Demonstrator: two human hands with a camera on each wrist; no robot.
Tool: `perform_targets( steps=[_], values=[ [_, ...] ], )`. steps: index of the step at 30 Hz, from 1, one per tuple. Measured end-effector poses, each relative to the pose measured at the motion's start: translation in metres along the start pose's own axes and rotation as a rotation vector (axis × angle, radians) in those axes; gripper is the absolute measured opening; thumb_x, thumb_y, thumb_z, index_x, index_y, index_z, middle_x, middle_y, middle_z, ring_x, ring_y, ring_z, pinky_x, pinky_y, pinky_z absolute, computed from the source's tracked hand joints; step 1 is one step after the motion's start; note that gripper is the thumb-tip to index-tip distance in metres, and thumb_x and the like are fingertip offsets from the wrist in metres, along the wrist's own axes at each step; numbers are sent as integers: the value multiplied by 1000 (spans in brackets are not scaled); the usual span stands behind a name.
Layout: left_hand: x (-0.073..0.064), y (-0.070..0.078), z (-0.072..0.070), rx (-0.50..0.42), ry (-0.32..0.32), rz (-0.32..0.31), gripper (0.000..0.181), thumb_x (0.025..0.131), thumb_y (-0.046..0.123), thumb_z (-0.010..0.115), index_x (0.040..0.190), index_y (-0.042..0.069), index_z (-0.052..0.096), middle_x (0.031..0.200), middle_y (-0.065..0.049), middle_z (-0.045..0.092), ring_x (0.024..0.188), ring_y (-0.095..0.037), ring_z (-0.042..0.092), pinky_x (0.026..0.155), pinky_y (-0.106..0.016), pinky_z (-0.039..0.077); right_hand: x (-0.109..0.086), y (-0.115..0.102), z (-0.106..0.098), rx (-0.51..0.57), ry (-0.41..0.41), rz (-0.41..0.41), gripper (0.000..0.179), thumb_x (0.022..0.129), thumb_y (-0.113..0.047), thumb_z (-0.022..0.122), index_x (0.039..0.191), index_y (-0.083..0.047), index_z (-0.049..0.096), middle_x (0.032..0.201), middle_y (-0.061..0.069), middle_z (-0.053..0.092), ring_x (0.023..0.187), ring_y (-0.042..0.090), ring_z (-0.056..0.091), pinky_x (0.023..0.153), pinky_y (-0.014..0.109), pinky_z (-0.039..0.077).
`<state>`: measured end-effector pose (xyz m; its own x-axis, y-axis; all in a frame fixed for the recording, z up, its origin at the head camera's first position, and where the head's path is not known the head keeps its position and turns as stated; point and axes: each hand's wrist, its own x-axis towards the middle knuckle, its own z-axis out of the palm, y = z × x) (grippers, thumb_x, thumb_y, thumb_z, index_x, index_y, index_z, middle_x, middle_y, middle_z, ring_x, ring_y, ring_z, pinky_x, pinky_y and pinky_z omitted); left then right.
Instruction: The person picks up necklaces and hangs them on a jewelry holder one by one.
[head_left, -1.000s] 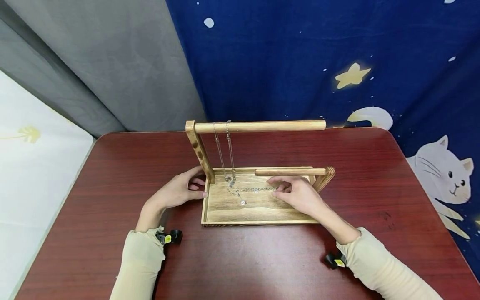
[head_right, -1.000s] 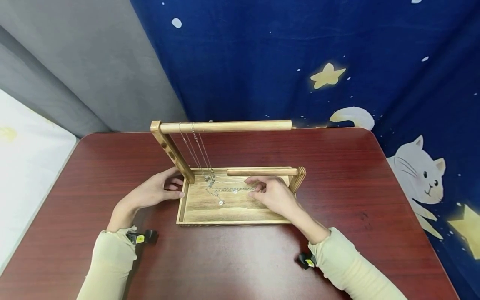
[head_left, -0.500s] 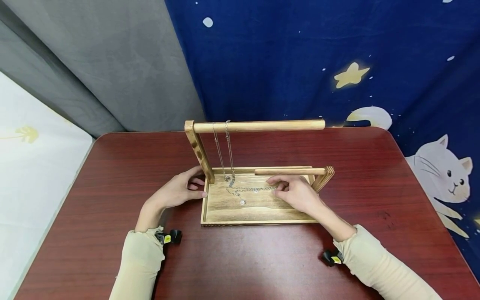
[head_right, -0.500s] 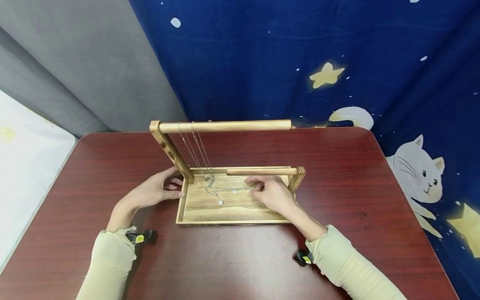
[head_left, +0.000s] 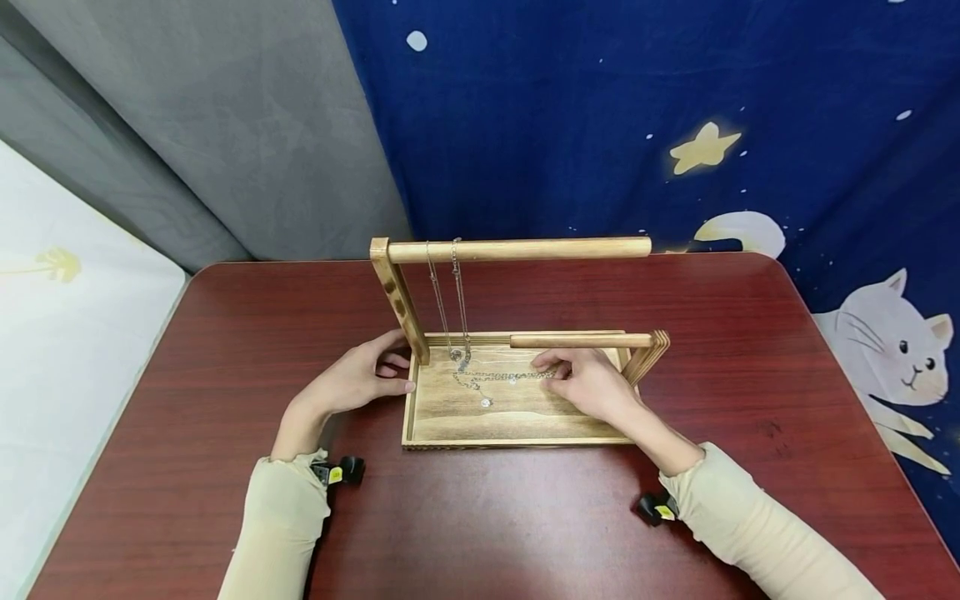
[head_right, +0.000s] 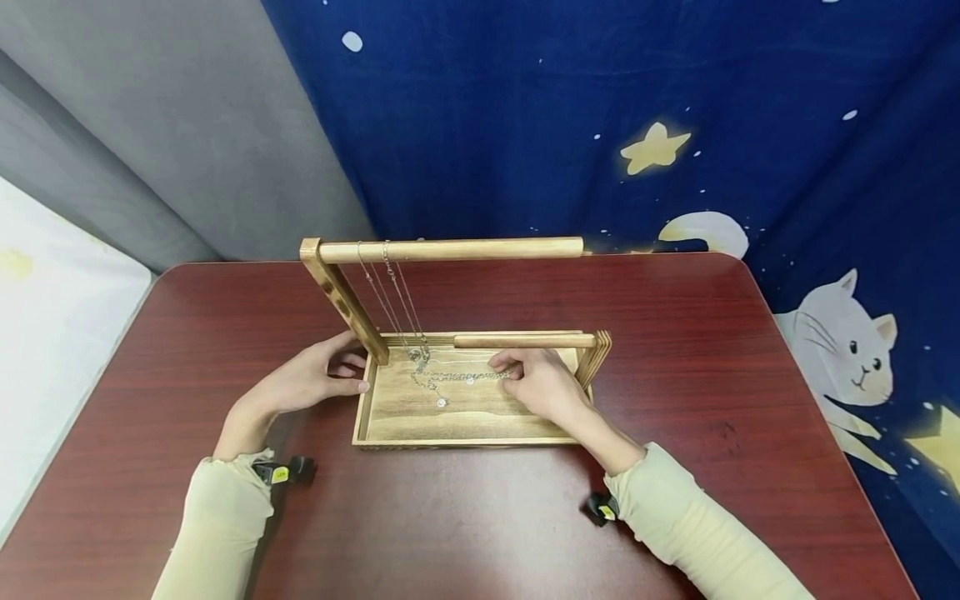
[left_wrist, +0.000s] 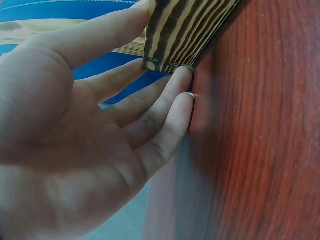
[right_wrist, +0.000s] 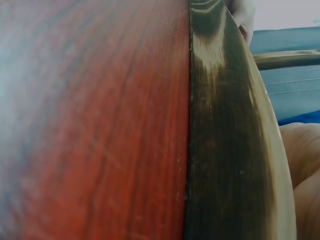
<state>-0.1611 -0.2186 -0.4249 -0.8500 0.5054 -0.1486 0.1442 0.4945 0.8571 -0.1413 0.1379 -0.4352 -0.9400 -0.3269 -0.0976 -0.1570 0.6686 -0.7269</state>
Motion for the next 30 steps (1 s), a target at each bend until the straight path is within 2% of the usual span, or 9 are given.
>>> perform_targets(
  steps=[9, 19, 30],
  values=[
    [1, 1, 1, 5, -1, -41, 79, 86, 4, 77, 151, -2, 33, 142, -22, 50, 114, -31, 61, 95, -40, 53, 3, -3, 1, -2, -19, 41, 27, 85, -13, 76, 112, -17, 74, 104, -6, 73, 86, 12, 64, 74, 31, 53],
    [0, 2, -1, 8, -3, -45, 79, 87, 7, 77, 152, -1, 32, 146, -22, 46, 115, -32, 60, 96, -43, 53, 6, -4, 5, -19, -6, 56, 13, 85, -19, 78, 98, -19, 77, 83, -8, 69, 76, 8, 60, 69, 28, 51],
    [1, -1, 0, 19, 0, -29, 77, 87, 7, 77, 151, -1, 34, 144, -22, 47, 114, -31, 61, 95, -42, 53, 7, -7, 7, -43, -6, 74, 12, 82, -20, 79, 93, -21, 76, 81, -9, 65, 73, 8, 58, 70, 29, 48]
  ],
)
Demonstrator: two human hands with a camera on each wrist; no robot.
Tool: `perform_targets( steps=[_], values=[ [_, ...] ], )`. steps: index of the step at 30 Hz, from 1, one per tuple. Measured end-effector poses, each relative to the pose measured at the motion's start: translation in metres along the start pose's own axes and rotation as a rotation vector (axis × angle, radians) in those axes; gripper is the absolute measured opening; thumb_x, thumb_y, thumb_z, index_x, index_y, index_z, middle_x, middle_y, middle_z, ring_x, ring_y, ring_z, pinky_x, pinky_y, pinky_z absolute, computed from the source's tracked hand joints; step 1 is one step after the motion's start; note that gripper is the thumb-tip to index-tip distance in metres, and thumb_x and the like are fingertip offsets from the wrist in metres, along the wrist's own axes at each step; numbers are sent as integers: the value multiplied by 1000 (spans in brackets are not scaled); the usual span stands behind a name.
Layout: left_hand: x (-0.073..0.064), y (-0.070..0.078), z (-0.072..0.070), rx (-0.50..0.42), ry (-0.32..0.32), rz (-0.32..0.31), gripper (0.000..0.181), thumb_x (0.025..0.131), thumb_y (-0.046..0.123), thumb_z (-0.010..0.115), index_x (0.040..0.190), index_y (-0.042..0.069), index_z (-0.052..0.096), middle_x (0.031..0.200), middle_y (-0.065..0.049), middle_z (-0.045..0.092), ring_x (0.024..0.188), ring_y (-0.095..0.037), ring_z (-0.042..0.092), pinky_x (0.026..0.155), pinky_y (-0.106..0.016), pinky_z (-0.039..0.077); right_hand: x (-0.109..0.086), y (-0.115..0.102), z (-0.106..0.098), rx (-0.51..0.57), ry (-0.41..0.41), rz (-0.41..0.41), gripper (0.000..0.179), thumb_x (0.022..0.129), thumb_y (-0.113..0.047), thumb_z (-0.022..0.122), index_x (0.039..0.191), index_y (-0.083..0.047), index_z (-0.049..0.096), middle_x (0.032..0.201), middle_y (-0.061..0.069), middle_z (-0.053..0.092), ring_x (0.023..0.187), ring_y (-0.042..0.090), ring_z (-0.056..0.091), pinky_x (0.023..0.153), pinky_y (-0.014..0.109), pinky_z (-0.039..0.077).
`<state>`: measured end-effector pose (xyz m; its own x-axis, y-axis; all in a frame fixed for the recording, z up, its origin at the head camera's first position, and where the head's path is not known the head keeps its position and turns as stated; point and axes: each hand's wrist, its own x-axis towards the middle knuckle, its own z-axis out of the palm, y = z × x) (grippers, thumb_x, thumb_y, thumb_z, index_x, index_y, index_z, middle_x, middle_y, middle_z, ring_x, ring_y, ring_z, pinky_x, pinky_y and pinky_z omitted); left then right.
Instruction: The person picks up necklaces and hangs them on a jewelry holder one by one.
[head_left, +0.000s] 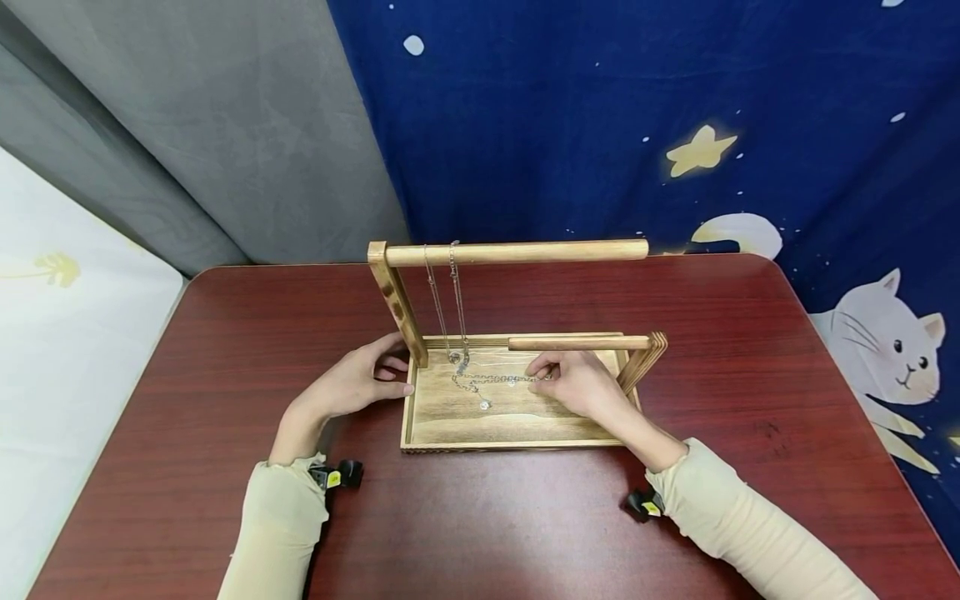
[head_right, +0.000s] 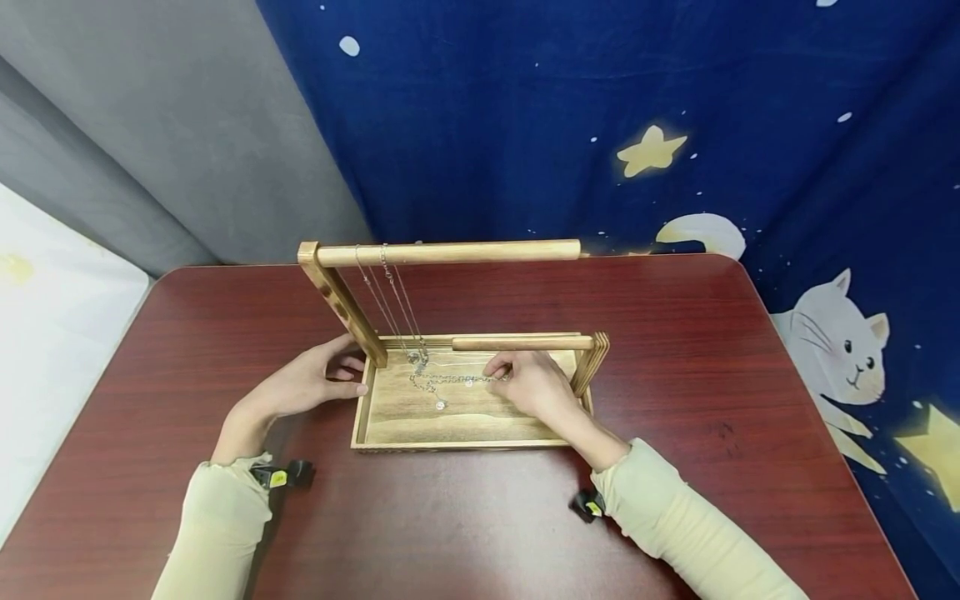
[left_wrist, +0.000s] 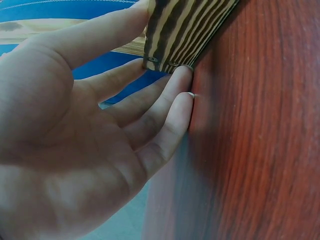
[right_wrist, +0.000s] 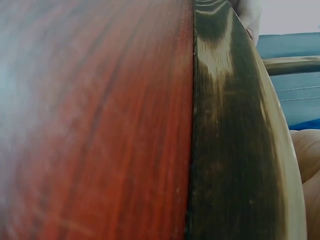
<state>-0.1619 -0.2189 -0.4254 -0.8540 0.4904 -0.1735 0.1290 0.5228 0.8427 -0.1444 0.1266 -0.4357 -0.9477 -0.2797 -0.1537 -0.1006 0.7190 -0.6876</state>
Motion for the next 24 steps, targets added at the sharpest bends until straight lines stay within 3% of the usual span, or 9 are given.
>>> perform_targets(
  steps=[9, 24],
  values=[
    [0, 1, 0, -6, -5, -6, 77, 87, 6, 77, 150, -2, 34, 142, -22, 49, 114, -32, 60, 95, -43, 53, 2, 0, 3, -39, 16, 4, 6, 81, -23, 79, 83, -24, 73, 74, -10, 61, 67, 7, 54, 64, 27, 44],
    [-1, 2, 1, -5, -5, 0, 77, 87, 5, 76, 150, -2, 34, 141, -22, 50, 114, -32, 60, 95, -43, 53, 2, -5, 6, -92, 47, 43, 12, 82, -30, 81, 74, -27, 72, 69, -11, 58, 64, 7, 51, 59, 26, 42]
  ],
)
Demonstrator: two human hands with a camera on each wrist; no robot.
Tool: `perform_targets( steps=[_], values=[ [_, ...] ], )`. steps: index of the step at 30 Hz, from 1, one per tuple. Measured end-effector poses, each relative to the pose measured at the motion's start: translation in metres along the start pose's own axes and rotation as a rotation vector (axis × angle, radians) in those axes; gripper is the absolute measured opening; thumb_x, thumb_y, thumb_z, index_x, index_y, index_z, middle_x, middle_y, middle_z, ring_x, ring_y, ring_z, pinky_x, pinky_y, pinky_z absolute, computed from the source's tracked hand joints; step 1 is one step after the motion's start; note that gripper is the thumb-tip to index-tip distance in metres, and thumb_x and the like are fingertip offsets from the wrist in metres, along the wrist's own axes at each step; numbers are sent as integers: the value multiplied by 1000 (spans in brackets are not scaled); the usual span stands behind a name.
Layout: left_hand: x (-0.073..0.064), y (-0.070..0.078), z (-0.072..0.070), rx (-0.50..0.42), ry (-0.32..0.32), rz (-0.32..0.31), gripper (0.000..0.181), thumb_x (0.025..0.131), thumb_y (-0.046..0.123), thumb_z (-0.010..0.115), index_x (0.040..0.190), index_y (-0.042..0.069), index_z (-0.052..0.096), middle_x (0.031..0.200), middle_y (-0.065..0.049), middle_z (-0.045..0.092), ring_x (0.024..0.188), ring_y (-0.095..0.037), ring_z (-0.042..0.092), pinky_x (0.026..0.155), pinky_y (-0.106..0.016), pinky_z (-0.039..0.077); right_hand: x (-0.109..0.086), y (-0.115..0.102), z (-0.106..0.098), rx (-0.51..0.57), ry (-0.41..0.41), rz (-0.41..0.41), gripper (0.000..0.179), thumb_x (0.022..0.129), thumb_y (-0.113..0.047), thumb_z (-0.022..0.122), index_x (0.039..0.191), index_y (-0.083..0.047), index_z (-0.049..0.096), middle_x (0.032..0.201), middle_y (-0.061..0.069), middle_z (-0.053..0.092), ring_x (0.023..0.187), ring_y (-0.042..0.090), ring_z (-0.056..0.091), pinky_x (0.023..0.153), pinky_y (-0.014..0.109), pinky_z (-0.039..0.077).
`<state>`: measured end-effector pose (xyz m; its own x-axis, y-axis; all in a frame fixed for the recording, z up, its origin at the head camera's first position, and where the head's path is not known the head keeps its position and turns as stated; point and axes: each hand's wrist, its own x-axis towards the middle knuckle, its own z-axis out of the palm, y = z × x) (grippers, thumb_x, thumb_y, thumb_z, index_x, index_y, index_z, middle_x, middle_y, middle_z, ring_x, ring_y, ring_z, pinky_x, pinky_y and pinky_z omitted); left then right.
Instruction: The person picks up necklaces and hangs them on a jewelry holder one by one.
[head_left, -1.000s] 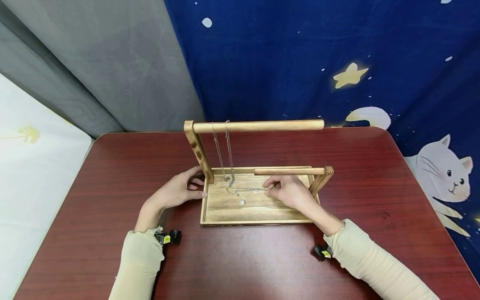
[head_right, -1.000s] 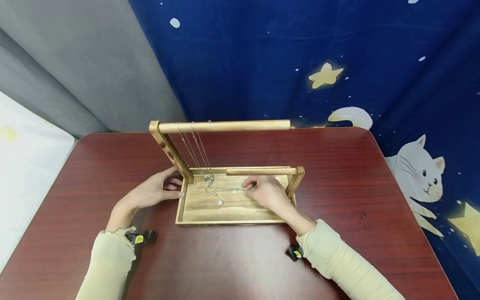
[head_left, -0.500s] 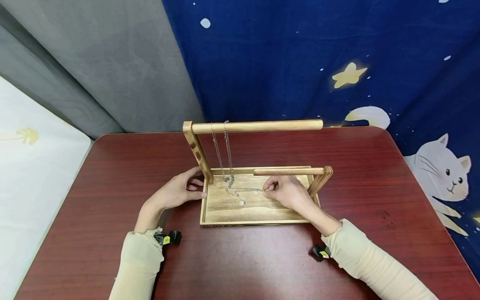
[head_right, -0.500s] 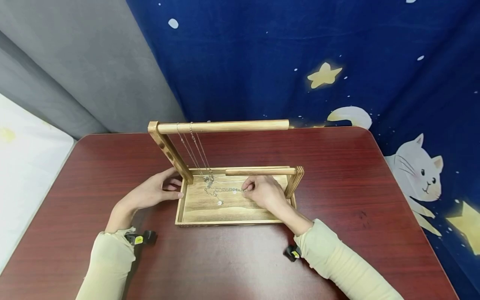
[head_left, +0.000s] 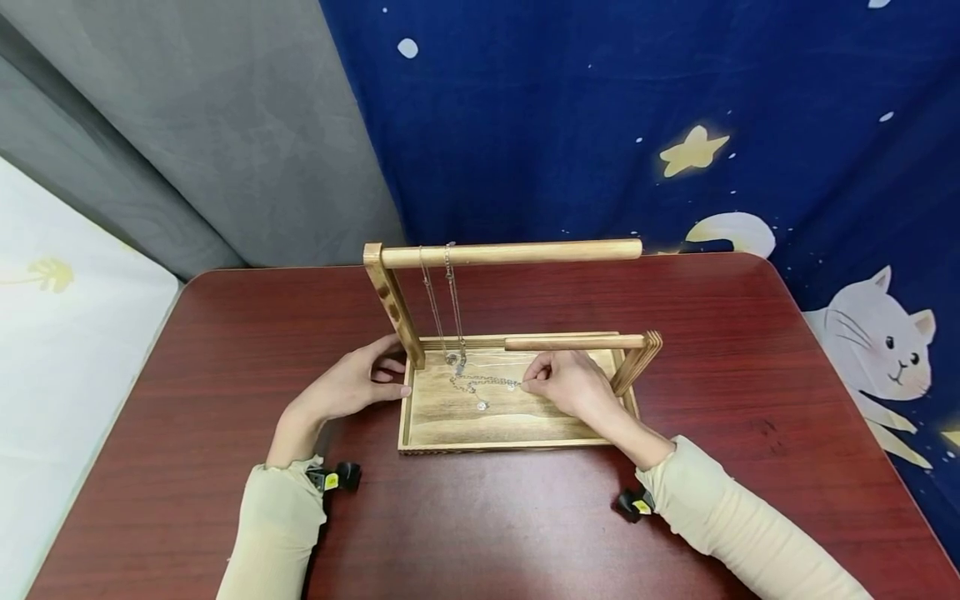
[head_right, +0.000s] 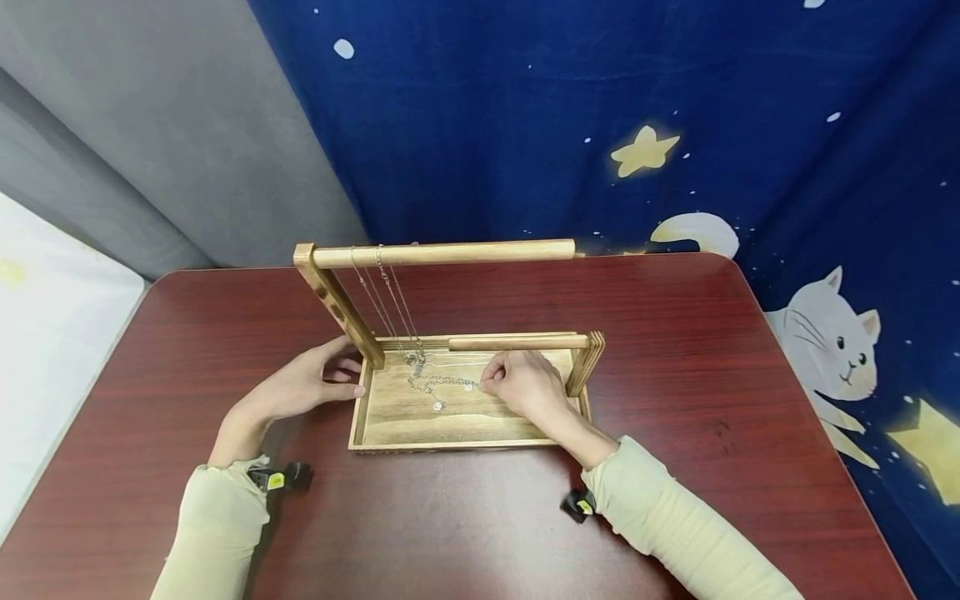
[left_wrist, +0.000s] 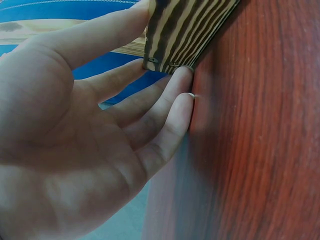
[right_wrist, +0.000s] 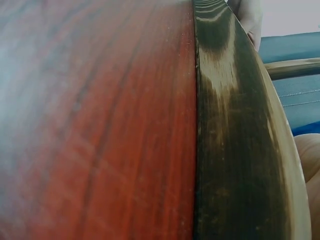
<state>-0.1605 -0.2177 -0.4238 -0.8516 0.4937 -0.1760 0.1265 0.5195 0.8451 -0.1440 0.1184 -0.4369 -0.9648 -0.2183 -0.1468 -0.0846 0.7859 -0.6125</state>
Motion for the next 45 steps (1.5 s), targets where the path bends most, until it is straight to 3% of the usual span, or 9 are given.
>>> perform_targets(
  steps=[17, 26, 37, 45],
  values=[
    [3, 1, -1, 1, -1, 4, 77, 87, 5, 77, 150, -2, 34, 142, -22, 49, 114, -32, 60, 95, -41, 53, -3, 4, -4, 73, -18, -61, 8, 87, -24, 77, 81, -22, 72, 74, -8, 61, 68, 9, 53, 66, 28, 46],
    [2, 0, -2, -3, 2, -13, 77, 87, 5, 76, 151, -2, 32, 141, -22, 50, 115, -32, 60, 96, -42, 53, -6, 2, -9, 99, 8, -146, 6, 93, -22, 71, 87, -22, 70, 80, -7, 63, 74, 11, 54, 71, 32, 48],
    [1, -1, -1, -5, -2, -5, 77, 87, 6, 76, 151, -2, 33, 140, -22, 50, 114, -32, 60, 95, -42, 53, -11, -3, -13, 89, -13, -139, 10, 97, -27, 66, 88, -22, 66, 77, -8, 60, 67, 11, 49, 65, 30, 45],
    [0, 0, -1, -1, -3, -5, 77, 87, 6, 77, 150, -3, 33, 138, -23, 52, 112, -32, 62, 94, -41, 53, -15, -6, -15, 136, -28, -126, 7, 97, -24, 66, 93, -19, 65, 85, -6, 64, 76, 9, 60, 69, 31, 51]
  ],
)
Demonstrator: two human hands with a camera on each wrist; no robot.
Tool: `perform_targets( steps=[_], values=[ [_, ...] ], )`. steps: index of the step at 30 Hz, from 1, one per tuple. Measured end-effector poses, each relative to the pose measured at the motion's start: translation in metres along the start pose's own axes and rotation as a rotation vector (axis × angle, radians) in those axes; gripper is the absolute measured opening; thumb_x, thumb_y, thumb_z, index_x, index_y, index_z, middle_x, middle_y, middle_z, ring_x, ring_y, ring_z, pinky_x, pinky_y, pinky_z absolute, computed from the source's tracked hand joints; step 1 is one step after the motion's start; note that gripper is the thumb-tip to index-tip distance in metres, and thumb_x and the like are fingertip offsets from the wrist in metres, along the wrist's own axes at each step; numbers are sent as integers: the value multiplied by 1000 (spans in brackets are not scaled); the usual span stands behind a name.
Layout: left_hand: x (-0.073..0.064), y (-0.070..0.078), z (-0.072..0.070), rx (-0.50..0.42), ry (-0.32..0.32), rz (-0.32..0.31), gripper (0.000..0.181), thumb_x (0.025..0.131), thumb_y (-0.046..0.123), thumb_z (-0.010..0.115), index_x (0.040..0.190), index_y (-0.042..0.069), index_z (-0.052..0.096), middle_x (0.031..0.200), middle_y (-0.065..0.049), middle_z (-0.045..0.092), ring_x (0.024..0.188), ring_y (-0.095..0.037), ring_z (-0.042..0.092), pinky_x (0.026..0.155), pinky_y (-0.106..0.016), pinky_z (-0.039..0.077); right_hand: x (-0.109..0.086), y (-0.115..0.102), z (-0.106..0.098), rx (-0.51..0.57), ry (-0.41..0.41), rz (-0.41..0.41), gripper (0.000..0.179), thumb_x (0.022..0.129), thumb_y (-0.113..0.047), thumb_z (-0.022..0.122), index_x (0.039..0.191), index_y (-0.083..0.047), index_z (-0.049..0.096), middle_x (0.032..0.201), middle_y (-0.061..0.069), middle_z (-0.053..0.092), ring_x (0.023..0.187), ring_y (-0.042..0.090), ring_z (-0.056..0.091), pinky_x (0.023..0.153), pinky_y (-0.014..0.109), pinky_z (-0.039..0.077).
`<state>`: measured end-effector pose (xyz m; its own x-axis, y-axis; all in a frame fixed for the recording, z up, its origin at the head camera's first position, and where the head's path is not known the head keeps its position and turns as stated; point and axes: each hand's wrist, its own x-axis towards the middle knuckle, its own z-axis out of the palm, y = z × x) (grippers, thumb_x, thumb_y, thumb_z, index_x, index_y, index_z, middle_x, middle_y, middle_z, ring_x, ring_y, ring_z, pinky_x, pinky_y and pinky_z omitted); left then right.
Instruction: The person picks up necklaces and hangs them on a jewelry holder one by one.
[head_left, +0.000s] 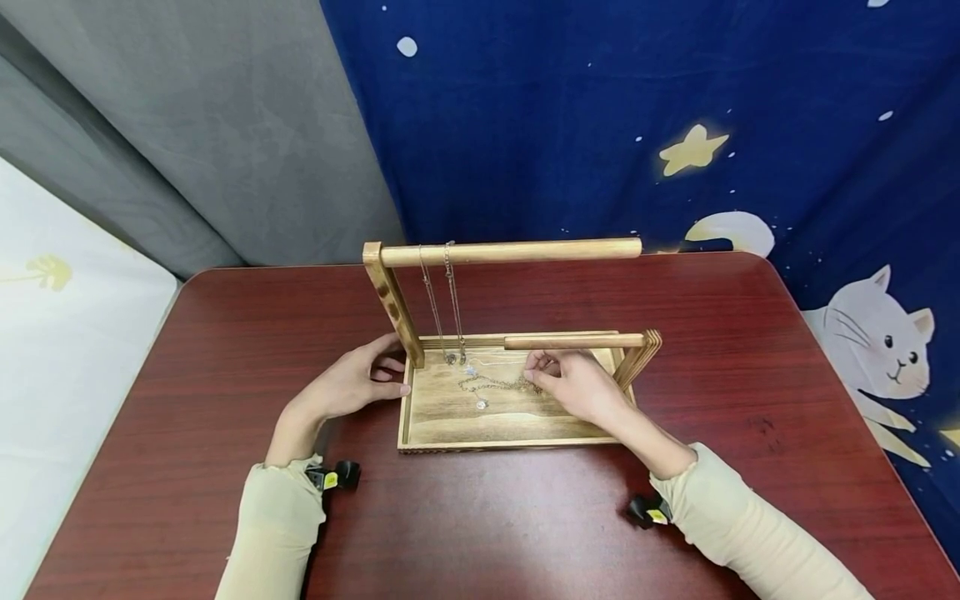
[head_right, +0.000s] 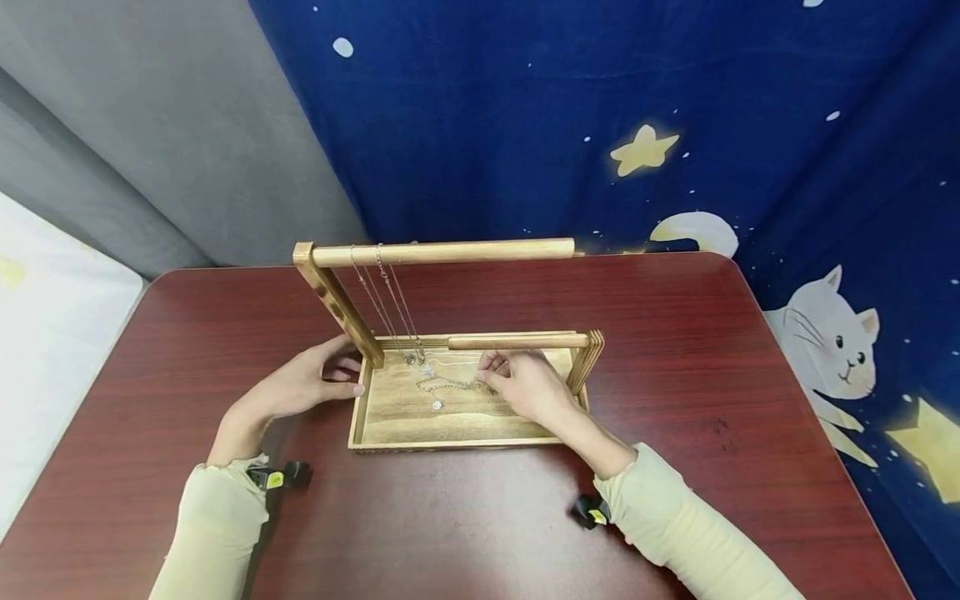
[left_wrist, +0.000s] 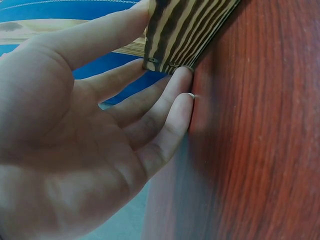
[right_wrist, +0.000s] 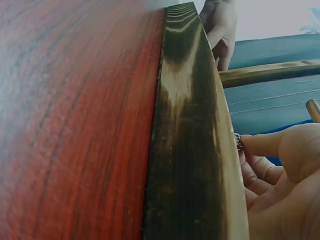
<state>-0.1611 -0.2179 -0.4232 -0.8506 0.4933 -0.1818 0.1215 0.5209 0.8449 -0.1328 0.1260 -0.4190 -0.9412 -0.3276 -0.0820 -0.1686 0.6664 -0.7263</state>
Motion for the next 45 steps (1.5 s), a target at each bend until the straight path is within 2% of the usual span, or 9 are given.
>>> perform_targets(
  steps=[5, 13, 20, 25, 31, 41, 45],
  values=[
    [-1, 0, 1, 4, -1, -9, 78, 87, 7, 77, 151, -2, 33, 137, -23, 53, 108, -29, 63, 92, -39, 54, -1, 0, 0, 82, -10, 0, 5, 97, -20, 66, 97, -16, 67, 85, -3, 67, 75, 8, 64, 67, 30, 50],
    [-3, -2, 1, 3, -6, -14, 78, 89, 10, 76, 151, -3, 31, 134, -23, 55, 109, -30, 63, 92, -39, 53, -3, 0, -2, 219, -38, 38, 5, 95, -19, 68, 99, -16, 69, 88, 2, 69, 79, 15, 65, 71, 31, 51],
    [-4, -2, 1, 0, -7, -22, 78, 89, 10, 75, 152, -2, 31, 137, -23, 53, 110, -29, 63, 94, -40, 53, -8, -4, -7, 379, -77, 78, 14, 95, -20, 67, 105, -10, 70, 93, 11, 71, 83, 19, 66, 77, 33, 53],
    [-3, -1, 1, 2, -5, -21, 78, 89, 10, 75, 152, -2, 31, 136, -22, 54, 110, -29, 63, 94, -41, 53, -13, -7, -12, 402, -93, 93, 19, 94, -22, 69, 110, -13, 73, 101, 10, 74, 91, 18, 68, 77, 32, 54],
    [-1, 0, 0, -3, -3, -11, 77, 89, 9, 75, 152, -2, 31, 138, -22, 52, 110, -30, 63, 94, -42, 53, -17, -8, -17, 452, -128, 15, 21, 93, -15, 70, 114, -10, 74, 110, 9, 72, 94, 24, 68, 76, 29, 56],
    [0, -1, -1, -6, -4, -25, 78, 89, 10, 76, 152, -1, 31, 139, -22, 51, 111, -30, 62, 95, -43, 52, -23, -13, -27, 392, -124, -49, 19, 93, -11, 70, 111, -16, 76, 107, -1, 73, 88, 21, 69, 73, 27, 56],
    [0, -2, -1, -1, -4, -29, 79, 89, 10, 76, 152, -1, 30, 139, -22, 51, 111, -30, 62, 95, -44, 52, -27, -17, -31, 398, -135, -73, 21, 92, -11, 70, 112, -16, 75, 106, 1, 73, 89, 18, 69, 75, 26, 56]
  ],
)
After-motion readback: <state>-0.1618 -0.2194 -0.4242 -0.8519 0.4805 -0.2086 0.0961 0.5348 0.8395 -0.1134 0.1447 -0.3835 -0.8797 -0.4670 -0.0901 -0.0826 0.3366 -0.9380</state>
